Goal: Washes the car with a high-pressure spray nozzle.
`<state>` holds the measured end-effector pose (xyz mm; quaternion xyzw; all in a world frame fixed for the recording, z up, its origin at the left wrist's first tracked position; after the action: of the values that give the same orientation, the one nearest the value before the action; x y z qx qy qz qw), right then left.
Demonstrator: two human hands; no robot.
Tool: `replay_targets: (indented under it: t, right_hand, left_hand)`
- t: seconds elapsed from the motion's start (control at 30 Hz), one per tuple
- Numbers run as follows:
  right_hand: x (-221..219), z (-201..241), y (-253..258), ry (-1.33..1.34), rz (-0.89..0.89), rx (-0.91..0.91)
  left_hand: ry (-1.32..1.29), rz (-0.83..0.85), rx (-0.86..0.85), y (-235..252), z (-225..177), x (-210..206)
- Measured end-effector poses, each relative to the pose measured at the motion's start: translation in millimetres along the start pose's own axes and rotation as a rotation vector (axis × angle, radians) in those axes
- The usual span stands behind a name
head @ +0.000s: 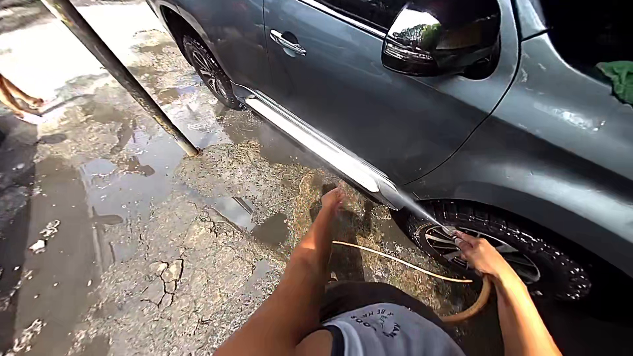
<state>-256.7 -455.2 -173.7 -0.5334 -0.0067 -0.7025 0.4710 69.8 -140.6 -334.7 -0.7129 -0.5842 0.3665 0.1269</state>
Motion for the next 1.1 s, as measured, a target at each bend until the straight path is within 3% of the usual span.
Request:
replay_targets:
  t: [0.1,0.17,0.3,0.4,0.5,0.7,0.87,1.1]
  right_hand:
    - [-12.4,-108.2,-20.2,0.082,0.049,-0.318]
    - [-22.3,-126.7,-30.4,0.139,0.071,-0.368]
    - [-43.4,-68.9,-15.5,0.178,0.127,-0.133]
    - [-60.1,1.2,4.9,0.070,0.190,0.041]
    - [-68.0,62.4,15.4,-0.014,0.217,0.147]
    - [-70.2,156.8,27.3,-0.102,0.214,0.276]
    - [-75.4,219.5,31.7,-0.131,0.209,0.339]
    - [-73.6,279.7,22.3,-0.130,0.184,0.427]
  left_hand:
    - [0.148,-0.152,0.085,0.7,35.5,95.9]
    - [0.224,-0.233,0.147,-5.6,55.6,159.8]
    - [0.309,-0.377,0.257,-44.6,83.5,263.7]
    - [0.369,-0.475,0.317,-72.4,95.2,300.9]
    - [0.527,-0.427,0.334,-68.5,103.5,295.8]
    - [0.838,-0.133,0.292,-34.9,112.9,221.3]
    - [0.703,-0.023,0.293,-26.2,114.1,191.3]
    - [0.381,-0.218,0.289,-12.8,74.0,219.1]
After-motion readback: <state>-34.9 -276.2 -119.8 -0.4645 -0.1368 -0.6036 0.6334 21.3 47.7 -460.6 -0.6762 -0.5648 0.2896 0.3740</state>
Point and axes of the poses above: each hand's wrist, its own y-axis towards the middle knuckle, its own x-axis out of the back of the hand, z = x × y, the point moved 10 cm from there along y, towards the middle knuckle, and after that the axes turned 4 degrees about z, right-handed, at the moved point
